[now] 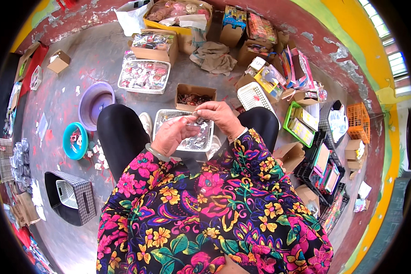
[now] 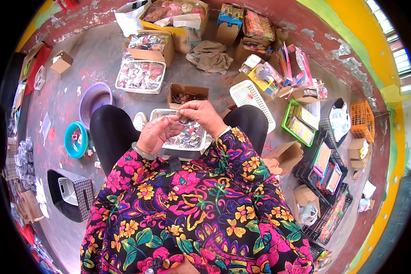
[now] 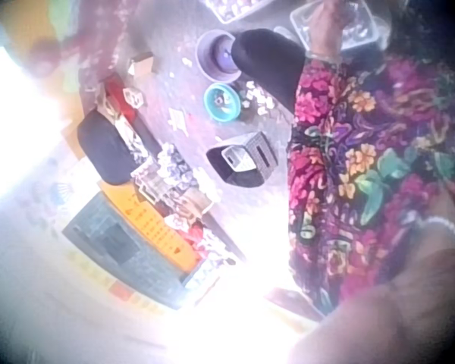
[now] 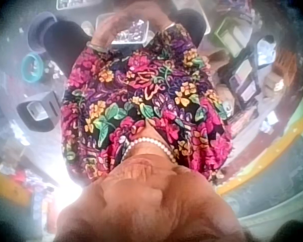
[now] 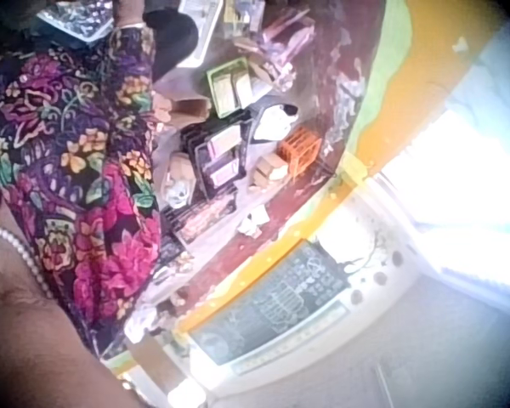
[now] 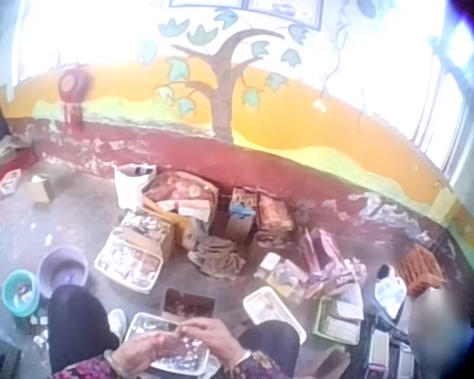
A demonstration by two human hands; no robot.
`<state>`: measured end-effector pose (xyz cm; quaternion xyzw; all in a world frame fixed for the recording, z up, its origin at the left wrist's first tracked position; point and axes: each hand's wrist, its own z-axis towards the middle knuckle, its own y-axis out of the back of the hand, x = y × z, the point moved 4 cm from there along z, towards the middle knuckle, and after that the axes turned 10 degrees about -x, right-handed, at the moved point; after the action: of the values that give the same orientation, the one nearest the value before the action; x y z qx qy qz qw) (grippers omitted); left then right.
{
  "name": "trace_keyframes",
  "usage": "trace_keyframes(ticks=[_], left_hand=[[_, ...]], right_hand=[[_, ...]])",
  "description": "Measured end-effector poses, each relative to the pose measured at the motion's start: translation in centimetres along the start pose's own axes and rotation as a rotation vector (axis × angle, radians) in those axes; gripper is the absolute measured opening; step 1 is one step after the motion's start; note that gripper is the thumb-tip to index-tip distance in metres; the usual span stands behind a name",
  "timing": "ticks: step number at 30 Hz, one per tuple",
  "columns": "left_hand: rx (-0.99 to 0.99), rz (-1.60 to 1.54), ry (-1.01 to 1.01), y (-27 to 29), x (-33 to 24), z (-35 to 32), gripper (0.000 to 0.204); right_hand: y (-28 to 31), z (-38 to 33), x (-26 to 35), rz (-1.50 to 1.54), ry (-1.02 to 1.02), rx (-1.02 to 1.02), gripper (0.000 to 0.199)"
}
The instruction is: The person sits on the floor and wraps small candies in clear plastic wrappers. They pick up a candy, place it in a wrapper, and fold the edges to seal it. The wrapped candies are placed into a white plastic basket on their lap.
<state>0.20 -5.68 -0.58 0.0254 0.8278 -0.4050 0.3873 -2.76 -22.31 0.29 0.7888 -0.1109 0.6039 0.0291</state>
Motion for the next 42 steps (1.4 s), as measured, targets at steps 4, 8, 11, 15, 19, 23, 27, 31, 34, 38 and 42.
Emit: trace_keyframes(ticks=[4,8,11,15,19,23,27,31,34,38,42], left_hand=[[-0.174,0.108,0.025,1.5,0.4,0.5,0.030],[-0.325,0.303,0.084,2.8,1.6,0.8,0.025],[-0.411,0.355,0.056,2.9,2.1,1.3,0.024],[-0.438,0.443,-0.070,4.5,3.6,2.2,0.025],[-0.389,0.723,-0.219,6.5,4.7,3.2,0.024],[-0.367,0.690,-0.143,6.2,4.6,3.0,0.024],[-0.317,0.480,0.030,3.9,3.6,2.0,0.024],[-0.249,0.328,0.156,3.0,3.1,1.3,0.024],[-0.092,0.327,0.185,1.8,2.1,0.8,0.024],[-0.053,0.399,0.147,1.0,1.7,0.3,0.022],[-0.067,0.440,0.143,1.8,2.5,0.9,0.019]], right_hand=[[0.7,0.5,-0.3,0.341,-0.080,-0.161,0.014],[0.8,0.5,0.0,0.293,-0.104,-0.078,0.013],[-0.3,0.1,0.6,-0.037,0.127,-0.066,0.012],[-2.0,-0.5,0.4,-0.332,0.334,-0.027,0.011],[-3.0,-0.7,0.3,-0.541,0.465,-0.027,0.011],[-3.2,-1.0,0.2,-0.768,0.590,-0.014,0.011],[-3.1,-1.2,0.1,-0.865,0.639,0.001,0.011],[-2.7,-0.9,-0.3,-0.822,0.544,-0.003,0.013],[-2.1,-0.6,-0.3,-0.685,0.325,0.045,0.014],[-1.4,0.1,-0.9,-0.497,0.095,0.157,0.016],[-1.7,-0.1,-0.8,-0.567,0.085,0.245,0.018]])
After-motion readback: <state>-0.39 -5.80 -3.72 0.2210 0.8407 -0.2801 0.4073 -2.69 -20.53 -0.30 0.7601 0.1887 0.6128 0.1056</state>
